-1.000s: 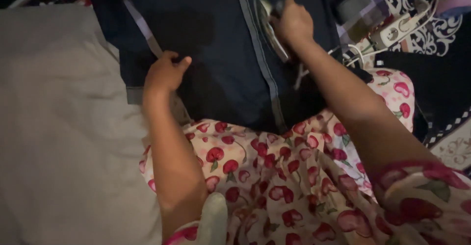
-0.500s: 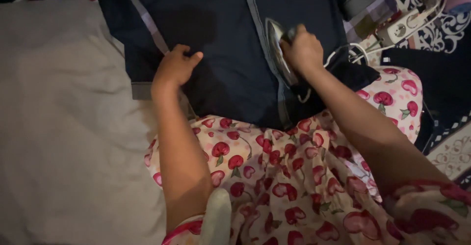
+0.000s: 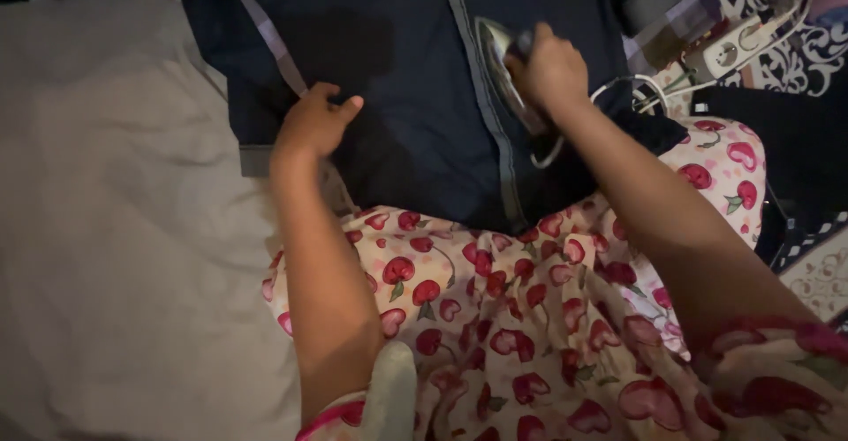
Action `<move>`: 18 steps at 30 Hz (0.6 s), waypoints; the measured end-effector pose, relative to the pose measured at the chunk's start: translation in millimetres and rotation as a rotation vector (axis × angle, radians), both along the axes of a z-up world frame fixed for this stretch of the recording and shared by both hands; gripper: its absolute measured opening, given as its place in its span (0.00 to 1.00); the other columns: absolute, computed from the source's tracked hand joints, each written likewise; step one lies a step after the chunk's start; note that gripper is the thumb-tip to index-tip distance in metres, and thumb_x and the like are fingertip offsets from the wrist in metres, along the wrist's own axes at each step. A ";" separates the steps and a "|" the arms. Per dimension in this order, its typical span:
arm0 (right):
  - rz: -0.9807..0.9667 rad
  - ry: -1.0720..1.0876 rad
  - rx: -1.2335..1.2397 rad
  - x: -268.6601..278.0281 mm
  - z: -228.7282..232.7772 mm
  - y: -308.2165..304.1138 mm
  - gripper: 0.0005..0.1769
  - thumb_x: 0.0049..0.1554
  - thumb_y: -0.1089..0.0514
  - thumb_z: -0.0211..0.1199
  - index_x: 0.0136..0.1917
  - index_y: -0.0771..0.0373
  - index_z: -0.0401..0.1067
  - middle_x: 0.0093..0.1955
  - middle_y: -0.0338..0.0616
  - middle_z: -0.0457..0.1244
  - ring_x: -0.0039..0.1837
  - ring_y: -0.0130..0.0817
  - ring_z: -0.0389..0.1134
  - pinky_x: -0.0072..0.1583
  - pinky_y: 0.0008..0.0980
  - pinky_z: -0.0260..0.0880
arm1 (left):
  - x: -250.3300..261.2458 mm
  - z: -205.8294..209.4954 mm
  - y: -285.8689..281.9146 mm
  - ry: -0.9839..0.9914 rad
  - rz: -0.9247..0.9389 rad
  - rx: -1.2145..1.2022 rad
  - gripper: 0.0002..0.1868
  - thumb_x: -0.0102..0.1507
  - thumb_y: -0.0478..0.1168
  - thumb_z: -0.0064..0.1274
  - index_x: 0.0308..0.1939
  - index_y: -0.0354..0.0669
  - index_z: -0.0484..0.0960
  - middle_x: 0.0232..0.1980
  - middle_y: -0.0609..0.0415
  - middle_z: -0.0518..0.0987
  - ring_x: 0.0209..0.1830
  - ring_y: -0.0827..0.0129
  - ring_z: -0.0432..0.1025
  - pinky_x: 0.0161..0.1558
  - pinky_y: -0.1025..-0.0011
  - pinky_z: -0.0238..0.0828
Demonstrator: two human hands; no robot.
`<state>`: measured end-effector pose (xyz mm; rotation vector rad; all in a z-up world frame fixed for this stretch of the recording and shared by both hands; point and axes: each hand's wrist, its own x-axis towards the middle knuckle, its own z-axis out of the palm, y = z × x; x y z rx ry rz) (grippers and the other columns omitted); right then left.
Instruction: The recorder is ironing a navy blue shirt while sitting on the floor.
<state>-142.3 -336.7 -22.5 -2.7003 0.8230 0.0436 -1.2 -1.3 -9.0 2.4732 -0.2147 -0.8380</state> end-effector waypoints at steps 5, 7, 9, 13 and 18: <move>-0.007 0.027 0.004 -0.4 4.6 1.9 0.29 0.57 0.42 0.73 0.54 0.69 0.69 0.47 0.68 0.69 0.50 0.67 0.71 0.53 0.57 0.72 | 0.6 -0.5 -6.8 -0.020 -0.016 -0.020 0.34 0.62 0.62 0.58 0.66 0.48 0.76 0.57 0.45 0.81 0.60 0.51 0.75 0.60 0.58 0.70; -0.003 0.017 0.006 16.4 0.4 -2.3 0.29 0.56 0.42 0.73 0.54 0.69 0.69 0.47 0.68 0.69 0.50 0.67 0.71 0.53 0.57 0.72 | -0.8 1.5 -8.1 -0.012 -0.013 -0.015 0.34 0.62 0.61 0.58 0.66 0.48 0.75 0.56 0.45 0.82 0.59 0.51 0.75 0.60 0.58 0.69; 0.002 -0.024 -0.011 42.2 -5.2 -8.4 0.29 0.56 0.43 0.73 0.54 0.68 0.69 0.49 0.67 0.69 0.51 0.65 0.72 0.52 0.57 0.72 | -0.3 4.5 -8.0 0.007 -0.027 -0.019 0.33 0.63 0.61 0.56 0.66 0.48 0.75 0.56 0.46 0.82 0.59 0.51 0.75 0.59 0.59 0.70; 0.013 -0.074 -0.030 90.7 -17.6 -25.6 0.29 0.54 0.43 0.75 0.55 0.68 0.69 0.50 0.66 0.69 0.52 0.64 0.72 0.53 0.55 0.72 | 0.6 -7.3 0.5 0.006 0.009 -0.005 0.33 0.62 0.61 0.57 0.66 0.47 0.75 0.57 0.46 0.81 0.58 0.52 0.75 0.58 0.58 0.69; -0.004 -0.101 -0.023 101.8 -16.4 -28.2 0.32 0.53 0.43 0.75 0.59 0.67 0.68 0.50 0.65 0.69 0.52 0.64 0.71 0.52 0.55 0.72 | 0.4 3.2 1.1 -0.016 0.010 -0.023 0.34 0.63 0.60 0.58 0.66 0.45 0.75 0.54 0.43 0.82 0.55 0.51 0.77 0.56 0.59 0.72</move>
